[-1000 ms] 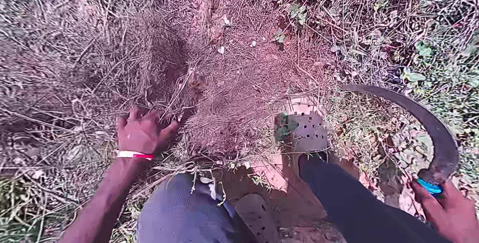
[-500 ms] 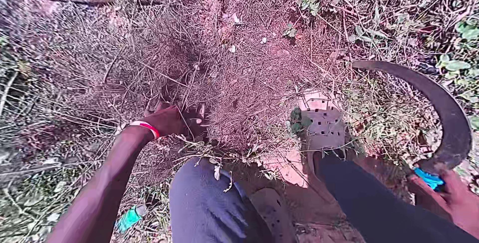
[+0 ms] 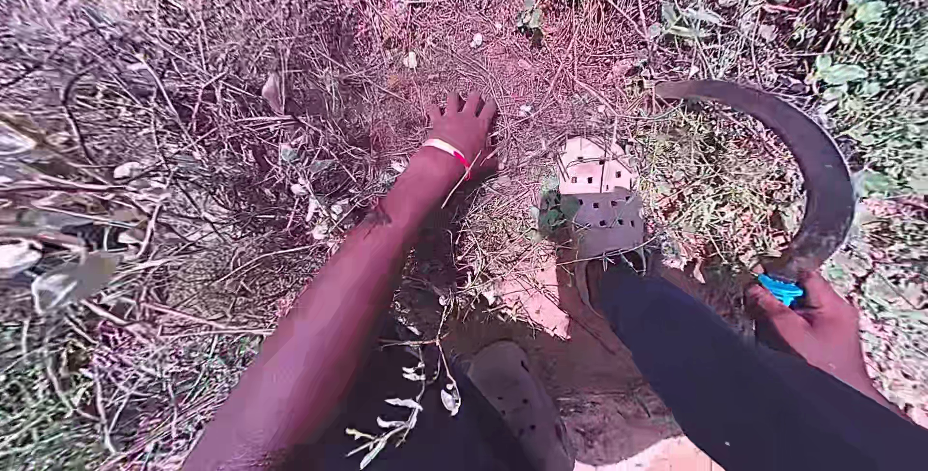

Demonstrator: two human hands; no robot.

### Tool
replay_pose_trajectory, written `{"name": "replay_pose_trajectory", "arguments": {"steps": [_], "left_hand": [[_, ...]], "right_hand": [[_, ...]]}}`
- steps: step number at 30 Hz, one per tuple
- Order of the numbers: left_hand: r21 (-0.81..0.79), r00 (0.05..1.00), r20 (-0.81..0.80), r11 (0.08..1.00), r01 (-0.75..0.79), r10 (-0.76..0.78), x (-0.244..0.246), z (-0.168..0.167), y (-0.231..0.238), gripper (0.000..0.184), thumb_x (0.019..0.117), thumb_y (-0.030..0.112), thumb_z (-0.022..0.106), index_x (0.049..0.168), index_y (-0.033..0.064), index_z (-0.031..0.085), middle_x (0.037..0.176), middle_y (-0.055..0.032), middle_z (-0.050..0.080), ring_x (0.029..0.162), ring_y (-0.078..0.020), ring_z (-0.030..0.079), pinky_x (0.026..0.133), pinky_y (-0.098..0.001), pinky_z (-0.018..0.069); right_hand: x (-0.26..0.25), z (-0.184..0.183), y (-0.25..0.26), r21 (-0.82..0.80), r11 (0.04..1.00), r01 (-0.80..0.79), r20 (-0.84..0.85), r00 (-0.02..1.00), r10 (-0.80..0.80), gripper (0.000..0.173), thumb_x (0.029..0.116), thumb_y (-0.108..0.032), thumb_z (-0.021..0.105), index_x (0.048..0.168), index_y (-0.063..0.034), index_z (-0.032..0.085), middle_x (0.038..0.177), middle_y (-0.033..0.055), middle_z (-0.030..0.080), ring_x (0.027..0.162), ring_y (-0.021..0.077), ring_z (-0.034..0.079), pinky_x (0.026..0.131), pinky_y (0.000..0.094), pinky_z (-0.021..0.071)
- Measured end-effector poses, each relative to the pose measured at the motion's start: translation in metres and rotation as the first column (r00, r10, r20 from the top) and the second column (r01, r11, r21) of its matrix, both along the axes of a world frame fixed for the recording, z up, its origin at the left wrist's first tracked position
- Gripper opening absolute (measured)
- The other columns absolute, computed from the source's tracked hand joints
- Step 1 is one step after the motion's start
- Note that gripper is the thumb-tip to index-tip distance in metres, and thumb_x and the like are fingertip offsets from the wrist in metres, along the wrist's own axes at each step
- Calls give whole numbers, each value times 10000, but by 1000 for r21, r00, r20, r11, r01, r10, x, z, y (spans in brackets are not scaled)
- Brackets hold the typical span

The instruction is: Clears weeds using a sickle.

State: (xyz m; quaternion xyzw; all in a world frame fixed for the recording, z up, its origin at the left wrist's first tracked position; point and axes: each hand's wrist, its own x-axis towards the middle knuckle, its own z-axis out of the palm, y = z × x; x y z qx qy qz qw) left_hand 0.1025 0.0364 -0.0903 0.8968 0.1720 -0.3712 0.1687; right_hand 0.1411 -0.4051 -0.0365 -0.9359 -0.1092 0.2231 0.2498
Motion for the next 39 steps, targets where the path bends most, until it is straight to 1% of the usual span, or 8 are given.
{"name": "replay_pose_trajectory", "arguments": {"steps": [7,11,17,24,26,30,35,39], "left_hand": [[71,986,-145,993,90,-79,-23,12,-3,569,1009,487,619,1320,12,648,1236,-289,677,1307,-491,545,1100,-680,342],[17,976,-177,991,131,-126,-54,15,-9,489,1047,468,559,1247,48,710,1218,-254,693,1269,-453,584,1122,-651,329],[311,999,54,950,-13,-4,-119,30,21,140,956,100,673,1035,5,739,1019,-256,721,1122,-531,618,1046,-743,352],[519,778,306,589,-619,548,-169,32,101,503,1061,339,513,1263,-119,560,1272,-423,583,1350,-615,439,1085,-812,221],[486,782,344,614,-622,520,-163,26,97,609,1008,325,607,1422,-94,452,1460,-423,426,1412,-627,331,1074,-831,184],[491,823,367,661,-567,434,-112,56,64,1047,822,203,796,1628,-12,164,1653,-360,167,1523,-600,106,1117,-840,44],[167,816,574,966,-195,65,-55,57,20,827,803,48,805,1528,7,409,1479,-351,454,1330,-587,453,1014,-732,369],[-77,979,202,997,11,5,-48,7,-8,665,996,267,705,1547,35,416,1522,-320,441,1380,-534,457,1086,-676,381]], "right_hand": [[-7,9,4,64,996,-57,94,994,51,444,862,-96,581,1146,244,542,962,333,635,819,146,590,775,291,487],[4,16,29,257,964,-66,124,992,35,428,864,-120,590,1118,220,531,947,125,633,813,-95,556,744,99,470],[21,22,70,382,906,-185,106,982,155,309,899,-161,628,1089,77,581,943,-32,655,817,-114,592,738,120,523],[14,28,95,216,933,-289,78,957,278,310,894,-168,574,1068,80,638,787,89,653,662,-14,571,624,172,477],[6,27,104,207,940,-271,41,962,268,301,891,-139,579,1080,83,651,816,135,681,673,53,607,640,235,506],[-4,17,107,211,962,-176,-70,978,194,301,850,-171,586,1111,-46,669,800,12,655,617,27,569,567,252,492],[2,26,111,5,964,-267,-206,943,262,290,906,-81,637,1183,0,663,812,157,673,690,281,638,618,513,497],[5,25,107,-58,953,-298,-341,903,261,350,963,-91,648,1293,19,611,900,192,676,790,309,650,692,531,498]]}}
